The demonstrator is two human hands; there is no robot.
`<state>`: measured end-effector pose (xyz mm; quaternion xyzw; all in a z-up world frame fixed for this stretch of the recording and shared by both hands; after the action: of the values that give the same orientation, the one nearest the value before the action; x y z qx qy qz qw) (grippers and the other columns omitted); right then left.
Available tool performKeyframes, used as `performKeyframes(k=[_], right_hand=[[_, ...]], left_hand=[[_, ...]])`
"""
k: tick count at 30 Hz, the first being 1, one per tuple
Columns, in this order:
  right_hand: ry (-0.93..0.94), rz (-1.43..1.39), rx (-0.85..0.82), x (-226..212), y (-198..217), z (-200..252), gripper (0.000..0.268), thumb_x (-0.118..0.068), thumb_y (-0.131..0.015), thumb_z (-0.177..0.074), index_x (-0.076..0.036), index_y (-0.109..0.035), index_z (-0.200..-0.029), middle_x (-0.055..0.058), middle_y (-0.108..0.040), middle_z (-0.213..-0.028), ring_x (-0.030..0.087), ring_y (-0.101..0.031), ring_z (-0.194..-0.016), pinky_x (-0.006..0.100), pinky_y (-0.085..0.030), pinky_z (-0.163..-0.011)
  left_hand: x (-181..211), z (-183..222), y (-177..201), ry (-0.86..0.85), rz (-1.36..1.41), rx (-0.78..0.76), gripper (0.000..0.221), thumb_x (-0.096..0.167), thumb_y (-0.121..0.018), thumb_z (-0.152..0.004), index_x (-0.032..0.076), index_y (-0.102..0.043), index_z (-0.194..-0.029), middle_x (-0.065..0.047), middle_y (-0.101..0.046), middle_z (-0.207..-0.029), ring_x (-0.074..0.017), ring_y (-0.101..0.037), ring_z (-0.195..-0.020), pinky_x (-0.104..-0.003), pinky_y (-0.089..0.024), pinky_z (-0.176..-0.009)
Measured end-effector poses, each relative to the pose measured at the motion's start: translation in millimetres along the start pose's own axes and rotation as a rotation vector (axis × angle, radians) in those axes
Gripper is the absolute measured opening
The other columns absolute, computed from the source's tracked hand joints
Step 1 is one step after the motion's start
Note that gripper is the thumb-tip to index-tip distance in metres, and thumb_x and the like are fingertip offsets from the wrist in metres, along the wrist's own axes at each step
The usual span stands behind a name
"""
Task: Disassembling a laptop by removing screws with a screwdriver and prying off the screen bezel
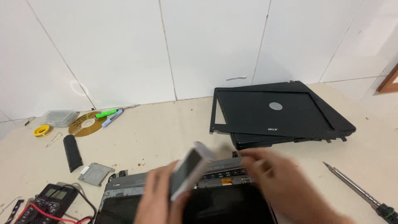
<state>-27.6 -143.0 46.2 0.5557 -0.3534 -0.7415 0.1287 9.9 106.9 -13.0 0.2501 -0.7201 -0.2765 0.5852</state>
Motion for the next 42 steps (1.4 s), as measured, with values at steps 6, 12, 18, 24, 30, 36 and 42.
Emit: performKeyframes(k=[6,12,18,24,30,36,42], right_hand=[[-0.079,-0.691,-0.176,9,-61,16,0.027,-0.011,-0.074,-0.083,0.004,-0.078,-0.104,0.018,-0.079,-0.083,0.023,-0.067,-0.074,0.036,-0.055,-0.063],[-0.164,-0.124,0.234,-8,33,6,0.038,-0.036,-0.075,-0.08,0.001,-0.08,-0.085,0.02,-0.078,-0.069,0.026,-0.071,-0.058,0.034,-0.051,-0.06],[0.012,0.152,0.394,-8,39,5,0.031,-0.032,-0.076,-0.079,-0.01,-0.058,-0.068,0.007,-0.067,-0.046,0.015,-0.056,-0.048,0.029,-0.044,-0.06],[-0.098,-0.048,0.283,-3,2,7,0.019,-0.025,-0.072,-0.081,-0.012,-0.078,-0.094,0.013,-0.076,-0.07,0.023,-0.066,-0.059,0.035,-0.052,-0.059],[-0.063,0.349,0.302,11,22,-11,0.042,-0.04,-0.074,-0.079,-0.004,-0.066,-0.058,0.011,-0.07,-0.052,0.018,-0.062,-0.055,0.035,-0.046,-0.06],[-0.228,-0.172,0.191,-9,-4,5,0.033,-0.024,-0.064,-0.093,0.006,-0.072,-0.081,0.03,-0.075,-0.059,0.036,-0.071,-0.047,0.039,-0.054,-0.052],[-0.176,0.243,0.257,-2,12,-9,0.046,-0.041,-0.059,-0.085,-0.002,-0.059,-0.06,0.018,-0.073,-0.05,0.03,-0.071,-0.057,0.04,-0.047,-0.065]], left_hand=[[48,23,-14,-0.131,0.177,-0.137,0.067,0.051,-0.077,-0.072,0.05,-0.056,-0.136,0.02,-0.058,-0.124,-0.0039,-0.073,-0.107,-0.028,-0.059,-0.083],[-6,-7,12,-0.43,-0.312,-0.242,0.069,0.049,-0.089,-0.075,0.018,-0.059,-0.128,-0.011,-0.054,-0.126,-0.0391,-0.06,-0.106,-0.053,-0.048,-0.089],[-86,-25,59,0.187,-0.595,-0.404,0.053,0.056,-0.071,-0.085,0.031,-0.053,-0.127,-0.003,-0.052,-0.123,-0.0261,-0.044,-0.128,-0.047,-0.044,-0.105],[-57,-14,85,0.436,-0.666,-0.489,0.055,0.054,-0.068,-0.09,0.034,-0.045,-0.135,-0.002,-0.039,-0.137,-0.0296,-0.044,-0.131,-0.053,-0.049,-0.104],[-69,-13,69,0.442,-0.693,-0.405,0.056,0.064,-0.063,-0.088,0.028,-0.047,-0.128,-0.002,-0.037,-0.134,-0.0312,-0.041,-0.128,-0.054,-0.053,-0.095],[-74,-14,59,0.432,-0.775,-0.433,0.062,0.063,-0.064,-0.088,0.025,-0.041,-0.131,-0.004,-0.035,-0.138,-0.0307,-0.037,-0.132,-0.051,-0.055,-0.093],[-73,-14,57,0.368,-0.8,-0.414,0.061,0.064,-0.063,-0.088,0.023,-0.042,-0.128,0.0,-0.036,-0.132,-0.0295,-0.042,-0.126,-0.052,-0.056,-0.091]])
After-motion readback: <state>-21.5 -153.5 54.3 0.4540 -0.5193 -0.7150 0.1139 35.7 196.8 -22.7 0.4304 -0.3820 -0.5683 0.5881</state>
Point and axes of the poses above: each hand's wrist, its own z-axis away from the middle knuckle, its own y-axis out of the back of the hand, x = y × z, the point moved 6 cm from there along -z, towards the middle knuckle
